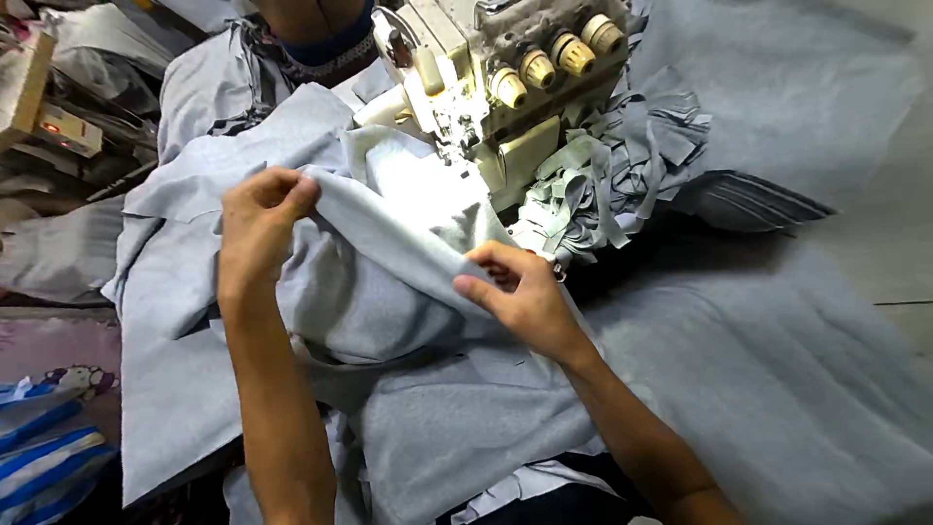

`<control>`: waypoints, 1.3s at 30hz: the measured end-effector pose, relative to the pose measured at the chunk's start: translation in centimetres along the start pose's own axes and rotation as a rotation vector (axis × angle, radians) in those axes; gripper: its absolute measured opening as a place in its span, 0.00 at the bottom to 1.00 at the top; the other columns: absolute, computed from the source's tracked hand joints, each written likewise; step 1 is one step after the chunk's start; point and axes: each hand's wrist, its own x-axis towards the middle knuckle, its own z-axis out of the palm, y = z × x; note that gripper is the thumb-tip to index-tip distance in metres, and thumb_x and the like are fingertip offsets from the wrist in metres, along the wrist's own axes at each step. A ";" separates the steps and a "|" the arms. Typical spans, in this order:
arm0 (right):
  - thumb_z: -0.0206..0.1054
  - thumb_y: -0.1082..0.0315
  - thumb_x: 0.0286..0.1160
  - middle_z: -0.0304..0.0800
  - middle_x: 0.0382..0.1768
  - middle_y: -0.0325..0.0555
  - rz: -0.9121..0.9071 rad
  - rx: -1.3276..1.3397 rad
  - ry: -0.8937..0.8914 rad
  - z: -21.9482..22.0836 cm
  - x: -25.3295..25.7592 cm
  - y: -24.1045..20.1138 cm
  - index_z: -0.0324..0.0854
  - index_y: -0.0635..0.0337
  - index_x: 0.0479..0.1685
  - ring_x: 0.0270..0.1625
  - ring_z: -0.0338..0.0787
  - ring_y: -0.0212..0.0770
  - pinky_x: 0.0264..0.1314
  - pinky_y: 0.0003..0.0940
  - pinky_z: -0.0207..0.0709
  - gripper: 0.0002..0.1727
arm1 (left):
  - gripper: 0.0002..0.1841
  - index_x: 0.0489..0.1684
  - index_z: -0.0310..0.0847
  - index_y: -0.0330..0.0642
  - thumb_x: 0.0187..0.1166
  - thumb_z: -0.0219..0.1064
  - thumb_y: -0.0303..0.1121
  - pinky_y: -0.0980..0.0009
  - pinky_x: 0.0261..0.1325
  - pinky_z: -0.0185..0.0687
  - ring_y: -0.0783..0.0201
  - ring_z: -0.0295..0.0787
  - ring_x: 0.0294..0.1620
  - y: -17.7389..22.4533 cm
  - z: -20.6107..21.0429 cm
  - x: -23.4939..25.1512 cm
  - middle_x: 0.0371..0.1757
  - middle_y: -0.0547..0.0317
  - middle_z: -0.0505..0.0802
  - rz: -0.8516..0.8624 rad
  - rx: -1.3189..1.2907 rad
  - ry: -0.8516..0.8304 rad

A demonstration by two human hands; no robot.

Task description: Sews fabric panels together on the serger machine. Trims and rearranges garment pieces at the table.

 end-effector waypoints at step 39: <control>0.78 0.60 0.74 0.93 0.32 0.34 0.133 -0.241 0.277 -2.3 3.1 3.0 0.90 0.52 0.40 0.31 0.89 0.26 0.33 0.25 0.85 0.07 | 0.14 0.61 0.90 0.42 0.85 0.62 0.30 0.60 0.75 0.75 0.54 0.82 0.71 3.5 11.9 -0.9 0.64 0.49 0.90 0.581 0.467 -0.082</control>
